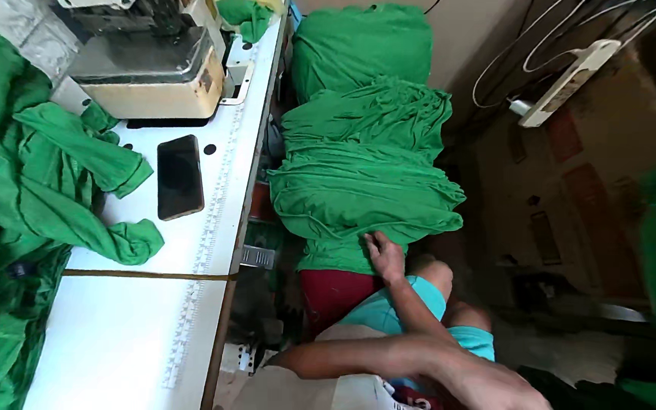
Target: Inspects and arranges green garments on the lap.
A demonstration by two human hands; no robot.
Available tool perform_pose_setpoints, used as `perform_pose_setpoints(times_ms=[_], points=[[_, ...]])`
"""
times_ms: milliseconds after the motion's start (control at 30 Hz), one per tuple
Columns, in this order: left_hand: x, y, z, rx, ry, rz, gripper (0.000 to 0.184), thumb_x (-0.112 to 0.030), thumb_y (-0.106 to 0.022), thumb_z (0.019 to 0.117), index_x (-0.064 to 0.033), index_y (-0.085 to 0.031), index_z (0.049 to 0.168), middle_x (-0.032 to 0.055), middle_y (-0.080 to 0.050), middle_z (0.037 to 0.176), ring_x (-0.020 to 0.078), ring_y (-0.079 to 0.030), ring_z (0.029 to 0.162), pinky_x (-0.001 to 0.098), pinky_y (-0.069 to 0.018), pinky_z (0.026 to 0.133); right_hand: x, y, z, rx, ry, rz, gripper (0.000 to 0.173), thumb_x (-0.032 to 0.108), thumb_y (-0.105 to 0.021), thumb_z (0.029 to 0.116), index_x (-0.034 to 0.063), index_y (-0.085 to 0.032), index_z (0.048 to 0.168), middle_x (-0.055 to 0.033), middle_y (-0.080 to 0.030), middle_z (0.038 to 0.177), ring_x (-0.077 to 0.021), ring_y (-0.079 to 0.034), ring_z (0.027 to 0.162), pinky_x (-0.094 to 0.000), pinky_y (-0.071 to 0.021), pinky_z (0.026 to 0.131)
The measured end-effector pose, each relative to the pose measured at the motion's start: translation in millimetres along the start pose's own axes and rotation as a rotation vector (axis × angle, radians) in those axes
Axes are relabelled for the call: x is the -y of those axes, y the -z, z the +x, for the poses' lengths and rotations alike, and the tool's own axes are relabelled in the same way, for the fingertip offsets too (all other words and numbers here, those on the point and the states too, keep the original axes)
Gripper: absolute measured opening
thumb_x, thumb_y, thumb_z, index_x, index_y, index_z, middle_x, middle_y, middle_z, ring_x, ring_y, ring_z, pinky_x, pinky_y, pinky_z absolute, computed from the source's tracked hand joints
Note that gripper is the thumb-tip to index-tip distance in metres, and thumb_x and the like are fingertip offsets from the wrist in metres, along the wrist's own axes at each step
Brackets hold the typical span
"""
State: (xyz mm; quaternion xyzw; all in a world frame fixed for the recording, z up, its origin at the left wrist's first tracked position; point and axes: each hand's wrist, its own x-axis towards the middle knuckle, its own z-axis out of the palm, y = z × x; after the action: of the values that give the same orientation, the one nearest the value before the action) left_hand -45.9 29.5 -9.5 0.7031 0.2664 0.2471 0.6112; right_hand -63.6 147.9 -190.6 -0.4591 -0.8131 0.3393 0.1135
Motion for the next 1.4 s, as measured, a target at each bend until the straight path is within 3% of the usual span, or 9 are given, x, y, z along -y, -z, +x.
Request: perform_pose_setpoints(times_ms=[100, 333, 500, 600, 667, 867, 1033, 1133, 1400], points=[[47.8, 23.3, -31.4, -0.169, -0.005, -0.102, 0.013, -0.003, -0.066, 0.0942, 0.0091, -0.071, 0.094, 0.0132, -0.069, 0.081, 0.0137, -0.063, 0.072, 0.0293, -0.0515, 0.069, -6.7, -1.2, -3.0, -0.041, 0.079, 0.141, 0.034, 0.030, -0.057, 0.1047, -0.0011, -0.068, 0.116, -0.0190, -0.073, 0.102, -0.0341, -0.072, 0.095, -0.0556, -0.0555, 0.087], [156.5, 41.8, -162.1, -1.765, 0.577, -0.048, 0.031, -0.014, -0.050, 0.1067, 0.0115, -0.060, 0.121, 0.0217, -0.066, 0.109, 0.0231, -0.066, 0.096, 0.0384, -0.0553, 0.087, 48.5, -11.9, -25.7, 0.347, 0.459, 0.010, 0.034, 0.028, -0.068, 0.0978, 0.0036, -0.069, 0.122, -0.0186, -0.067, 0.125, -0.0345, -0.070, 0.105, -0.0547, -0.0571, 0.089], [193.3, 35.8, -205.7, -1.739, 0.986, -0.636, 0.047, -0.016, -0.057, 0.1039, 0.0044, -0.047, 0.145, 0.0269, -0.051, 0.144, 0.0367, -0.052, 0.129, 0.0519, -0.0437, 0.105, 74.2, -29.4, -20.0, 0.526, 0.425, -0.161, 0.027, 0.015, -0.058, 0.1001, 0.0050, -0.070, 0.122, -0.0189, -0.064, 0.132, -0.0376, -0.067, 0.113, -0.0570, -0.0536, 0.094], [209.6, 33.3, -214.8, -1.681, 0.896, -1.029, 0.056, -0.044, -0.051, 0.1055, -0.0025, -0.051, 0.143, 0.0185, -0.053, 0.144, 0.0297, -0.052, 0.126, 0.0490, -0.0414, 0.102, 66.3, -28.6, -16.0, 0.300, 0.330, 0.178, 0.021, 0.015, -0.061, 0.0961, 0.0014, -0.075, 0.103, -0.0161, -0.071, 0.110, -0.0285, -0.069, 0.103, -0.0490, -0.0544, 0.093], [209.5, 31.1, -212.5, -1.775, 0.724, -1.025, 0.053, -0.032, -0.059, 0.1047, -0.0024, -0.048, 0.148, 0.0194, -0.050, 0.150, 0.0307, -0.048, 0.135, 0.0488, -0.0390, 0.110, 61.1, -19.2, -13.8, 0.240, 0.267, 0.298, 0.019, 0.013, -0.062, 0.0948, 0.0012, -0.076, 0.100, -0.0141, -0.072, 0.107, -0.0239, -0.068, 0.102, -0.0457, -0.0542, 0.092], [213.1, 40.4, -211.3, -1.901, 0.378, -0.468, 0.033, -0.017, -0.053, 0.1064, 0.0114, -0.058, 0.122, 0.0214, -0.063, 0.119, 0.0226, -0.061, 0.107, 0.0409, -0.0508, 0.097, 55.2, -11.6, -16.9, 0.217, 0.014, 0.529, 0.024, 0.013, -0.046, 0.1069, -0.0082, -0.054, 0.117, -0.0079, -0.056, 0.084, -0.0102, -0.053, 0.062, -0.0293, -0.0506, 0.061], [198.2, 43.7, -226.8, -1.777, 0.580, 0.219, 0.024, -0.015, -0.062, 0.1010, 0.0077, -0.069, 0.102, 0.0181, -0.070, 0.100, 0.0230, -0.068, 0.094, 0.0400, -0.0544, 0.090, 54.0, 7.1, -10.0, 0.172, 0.317, 0.120, 0.025, 0.009, -0.065, 0.0976, -0.0063, -0.066, 0.117, -0.0233, -0.066, 0.115, -0.0321, -0.068, 0.100, -0.0465, -0.0565, 0.090], [177.2, 35.5, -229.0, -1.723, 0.657, 0.434, 0.020, -0.001, -0.059, 0.0975, 0.0116, -0.071, 0.108, 0.0259, -0.069, 0.121, 0.0356, -0.066, 0.117, 0.0466, -0.0500, 0.105, 44.0, 17.7, -9.1, 0.034, 0.414, 0.073, 0.017, 0.000, -0.064, 0.0936, -0.0041, -0.073, 0.108, -0.0228, -0.068, 0.107, -0.0359, -0.068, 0.099, -0.0508, -0.0564, 0.089], [207.3, 9.0, -217.0, -1.591, 0.534, 0.987, 0.010, -0.004, -0.064, 0.0916, 0.0011, -0.072, 0.090, 0.0160, -0.074, 0.105, 0.0325, -0.071, 0.101, 0.0490, -0.0524, 0.097, -1.5, 20.6, -8.7, -0.023, 0.456, -0.089, 0.020, -0.006, -0.064, 0.0896, -0.0012, -0.076, 0.105, -0.0227, -0.070, 0.109, -0.0387, -0.070, 0.098, -0.0575, -0.0574, 0.083]])
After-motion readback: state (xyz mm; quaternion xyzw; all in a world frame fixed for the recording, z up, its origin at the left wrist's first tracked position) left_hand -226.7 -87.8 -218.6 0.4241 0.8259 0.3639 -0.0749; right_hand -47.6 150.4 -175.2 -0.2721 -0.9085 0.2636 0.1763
